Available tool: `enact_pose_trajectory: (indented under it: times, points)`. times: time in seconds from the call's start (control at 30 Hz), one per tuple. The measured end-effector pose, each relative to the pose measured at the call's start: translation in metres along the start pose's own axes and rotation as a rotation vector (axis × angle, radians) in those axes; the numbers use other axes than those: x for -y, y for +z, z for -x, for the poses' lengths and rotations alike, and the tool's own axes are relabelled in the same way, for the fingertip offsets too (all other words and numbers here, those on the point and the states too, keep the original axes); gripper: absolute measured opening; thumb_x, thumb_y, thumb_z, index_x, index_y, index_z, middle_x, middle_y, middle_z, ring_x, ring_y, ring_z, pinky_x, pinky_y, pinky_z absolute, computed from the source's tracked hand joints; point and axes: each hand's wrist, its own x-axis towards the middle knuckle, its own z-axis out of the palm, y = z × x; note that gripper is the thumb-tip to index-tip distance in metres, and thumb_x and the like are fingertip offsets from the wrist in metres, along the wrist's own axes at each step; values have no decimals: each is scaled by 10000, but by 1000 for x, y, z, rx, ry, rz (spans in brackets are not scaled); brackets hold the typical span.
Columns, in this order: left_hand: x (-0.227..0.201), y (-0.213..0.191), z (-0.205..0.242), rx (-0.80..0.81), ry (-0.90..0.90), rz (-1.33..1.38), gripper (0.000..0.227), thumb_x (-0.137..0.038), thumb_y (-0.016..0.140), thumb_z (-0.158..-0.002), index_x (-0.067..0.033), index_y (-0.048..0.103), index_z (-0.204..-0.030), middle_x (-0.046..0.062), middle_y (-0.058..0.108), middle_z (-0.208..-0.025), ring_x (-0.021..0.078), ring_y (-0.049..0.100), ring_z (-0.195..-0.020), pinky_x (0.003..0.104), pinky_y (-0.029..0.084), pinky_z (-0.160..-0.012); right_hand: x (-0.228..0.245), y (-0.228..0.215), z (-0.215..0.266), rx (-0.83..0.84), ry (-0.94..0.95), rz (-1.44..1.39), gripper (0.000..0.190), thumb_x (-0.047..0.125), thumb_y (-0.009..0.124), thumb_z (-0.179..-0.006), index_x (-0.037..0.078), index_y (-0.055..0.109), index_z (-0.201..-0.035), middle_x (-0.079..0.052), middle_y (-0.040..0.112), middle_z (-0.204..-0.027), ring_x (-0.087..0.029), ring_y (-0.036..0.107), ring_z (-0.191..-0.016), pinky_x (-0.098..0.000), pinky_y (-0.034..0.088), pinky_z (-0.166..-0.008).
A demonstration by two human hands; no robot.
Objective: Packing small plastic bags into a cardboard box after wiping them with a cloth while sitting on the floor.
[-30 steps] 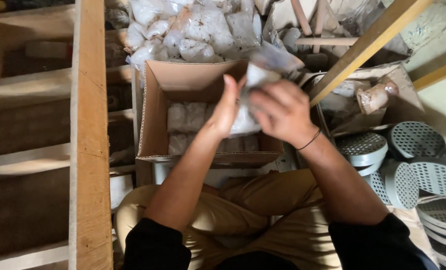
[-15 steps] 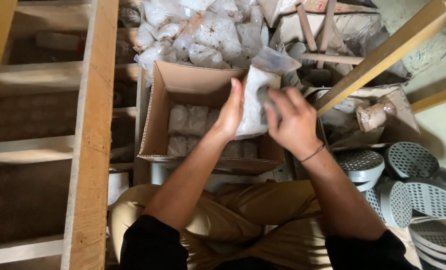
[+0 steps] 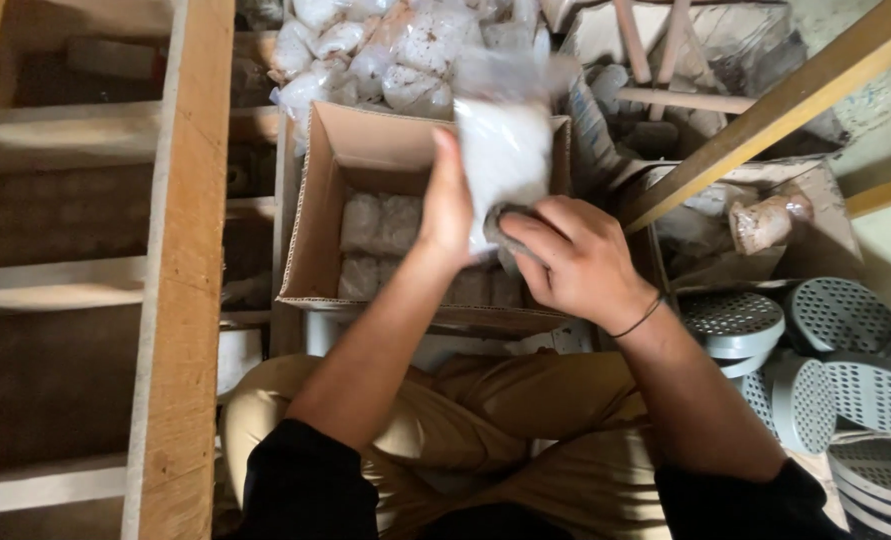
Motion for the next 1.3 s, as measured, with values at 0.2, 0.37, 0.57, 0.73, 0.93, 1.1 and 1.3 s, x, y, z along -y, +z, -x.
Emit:
enact_pose_trajectory:
  times: [0.2,0.37,0.57,0.73,0.93,1.1,1.3]
  points:
    - [-3,-8,-14,2,156,259,843,-687,420,-1001,-39,401,-1540,207,422,-1566,355,407,-1451,532,279,-1245,-18,13,5,-35,-15,-100,202,225,582,-1021,111,743,-1064,-53,590,-867,-273,634,-731,-402,551,-641]
    - [24,-13,-15,38,55,190,846,-701,420,-1008,-25,449,-1517,179,452,-1539,285,421,-1435,467,296,-1261,-2,12,5,-59,5,-48,214,253,575,-1022,135,741,-1088,-63,592,-934,-290,648,-805,-419,564,-693]
    - [9,-25,-24,-48,138,273,522,-238,858,-867,4,630,-1270,179,721,-1137,299,711,-1049,523,562,-965,-14,-16,-6,118,-153,-216,150,117,659,-939,150,759,-1046,-85,589,-804,-278,631,-696,-403,569,-672]
    - [-8,-24,-21,-5,-24,449,356,-215,856,-843,5,736,-1095,209,755,-1079,348,747,-996,575,597,-914,-77,-18,30,-8,145,-128,149,125,736,-958,1,729,-1039,-149,618,-858,-390,647,-762,-487,540,-675]
    - [94,-32,-48,45,-273,464,391,-224,803,-801,-40,711,-1133,155,760,-1017,314,742,-905,460,598,-856,-44,-85,19,2,327,-149,141,34,706,-1104,-87,700,-1178,-190,669,-1017,-298,634,-877,-403,497,-757]
    - [144,29,-31,37,-167,258,470,-232,855,-855,-93,640,-1249,79,691,-1047,243,689,-899,594,628,-673,-26,-93,77,-46,483,-13,233,-60,816,-912,-77,735,-1129,-250,668,-918,-498,673,-874,-513,532,-773]
    - [183,34,2,53,-217,-13,445,-339,797,-919,-101,634,-1259,83,688,-1029,203,688,-899,472,632,-754,-56,-73,157,-325,842,-161,148,-74,681,-1023,-17,717,-1155,-102,624,-897,-171,558,-888,-363,483,-815]
